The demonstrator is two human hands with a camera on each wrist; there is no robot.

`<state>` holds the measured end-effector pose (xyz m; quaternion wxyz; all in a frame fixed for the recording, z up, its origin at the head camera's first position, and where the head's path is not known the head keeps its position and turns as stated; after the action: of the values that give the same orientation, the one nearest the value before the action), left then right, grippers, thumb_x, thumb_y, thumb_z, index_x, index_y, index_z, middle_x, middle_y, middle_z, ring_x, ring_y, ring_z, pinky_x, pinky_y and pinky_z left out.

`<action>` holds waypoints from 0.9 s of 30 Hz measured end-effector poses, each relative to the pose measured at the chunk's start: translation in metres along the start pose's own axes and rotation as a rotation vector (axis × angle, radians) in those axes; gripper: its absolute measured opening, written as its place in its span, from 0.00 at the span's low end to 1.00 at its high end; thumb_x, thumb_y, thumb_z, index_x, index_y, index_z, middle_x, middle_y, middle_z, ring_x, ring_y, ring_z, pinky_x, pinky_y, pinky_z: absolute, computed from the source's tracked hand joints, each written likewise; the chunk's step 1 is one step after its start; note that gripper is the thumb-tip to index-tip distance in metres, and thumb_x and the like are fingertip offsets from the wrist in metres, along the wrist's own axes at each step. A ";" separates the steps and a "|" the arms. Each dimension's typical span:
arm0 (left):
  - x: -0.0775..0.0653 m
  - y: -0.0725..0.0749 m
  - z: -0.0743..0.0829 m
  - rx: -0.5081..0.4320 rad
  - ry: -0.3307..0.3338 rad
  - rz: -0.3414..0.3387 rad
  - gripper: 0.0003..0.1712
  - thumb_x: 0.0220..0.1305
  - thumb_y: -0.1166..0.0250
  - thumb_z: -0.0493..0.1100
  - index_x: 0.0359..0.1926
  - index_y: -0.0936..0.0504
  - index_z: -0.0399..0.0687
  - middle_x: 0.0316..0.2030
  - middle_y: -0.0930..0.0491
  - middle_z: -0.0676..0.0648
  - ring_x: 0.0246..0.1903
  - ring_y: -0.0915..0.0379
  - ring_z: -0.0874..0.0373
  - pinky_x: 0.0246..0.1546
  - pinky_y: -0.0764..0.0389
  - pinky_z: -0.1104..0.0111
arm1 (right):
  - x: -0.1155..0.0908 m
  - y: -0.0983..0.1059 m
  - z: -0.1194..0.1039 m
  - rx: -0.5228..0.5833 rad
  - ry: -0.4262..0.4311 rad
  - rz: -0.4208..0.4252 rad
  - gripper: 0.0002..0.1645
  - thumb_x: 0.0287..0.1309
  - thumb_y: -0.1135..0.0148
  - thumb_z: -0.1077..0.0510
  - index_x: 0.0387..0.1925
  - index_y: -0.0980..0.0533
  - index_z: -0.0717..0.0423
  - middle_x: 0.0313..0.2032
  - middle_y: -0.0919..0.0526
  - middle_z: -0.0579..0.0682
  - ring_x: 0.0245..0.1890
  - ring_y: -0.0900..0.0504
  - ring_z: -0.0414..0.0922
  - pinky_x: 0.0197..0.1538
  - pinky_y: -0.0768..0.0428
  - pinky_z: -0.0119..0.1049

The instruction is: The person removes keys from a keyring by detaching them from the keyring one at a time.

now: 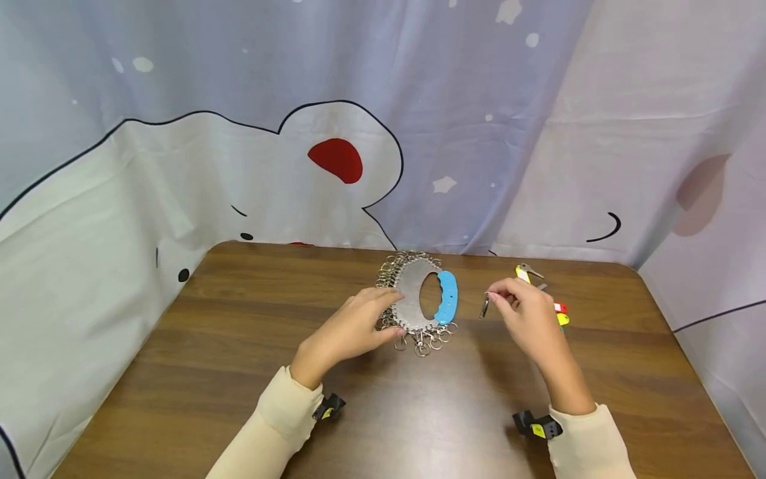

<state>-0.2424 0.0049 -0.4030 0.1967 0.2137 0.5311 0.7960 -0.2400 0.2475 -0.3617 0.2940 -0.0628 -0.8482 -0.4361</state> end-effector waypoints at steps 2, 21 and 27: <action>-0.004 0.002 0.002 0.026 -0.034 0.024 0.39 0.61 0.37 0.61 0.68 0.32 0.49 0.68 0.32 0.43 0.66 0.40 0.43 0.63 0.33 0.45 | -0.005 0.006 0.009 0.003 -0.014 0.019 0.03 0.53 0.31 0.64 0.31 0.17 0.53 0.26 0.17 0.45 0.24 0.26 0.35 0.28 0.29 0.24; -0.033 -0.012 -0.009 0.172 -0.186 0.065 0.44 0.63 0.44 0.68 0.75 0.44 0.59 0.73 0.42 0.42 0.69 0.46 0.38 0.62 0.34 0.41 | -0.052 0.047 0.071 -0.172 -0.009 -0.087 0.08 0.47 0.28 0.66 0.29 0.18 0.51 0.25 0.20 0.43 0.23 0.30 0.34 0.22 0.28 0.36; -0.038 -0.017 -0.007 0.213 -0.210 0.050 0.44 0.63 0.44 0.68 0.75 0.46 0.63 0.72 0.40 0.41 0.68 0.44 0.36 0.61 0.34 0.40 | -0.061 0.058 0.072 -0.307 0.116 -0.143 0.11 0.40 0.27 0.68 0.27 0.18 0.52 0.24 0.21 0.43 0.22 0.29 0.38 0.22 0.26 0.42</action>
<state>-0.2130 -0.0144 -0.4263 0.2075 0.3286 0.5834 0.7132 -0.2013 0.3480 -0.3868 0.2976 -0.0213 -0.7557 -0.5830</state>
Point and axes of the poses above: each hand's wrist, its own x-axis towards the middle knuckle, its own y-axis out of the back of the hand, z = x × y, the point moved 9 cm from there along x, towards the middle knuckle
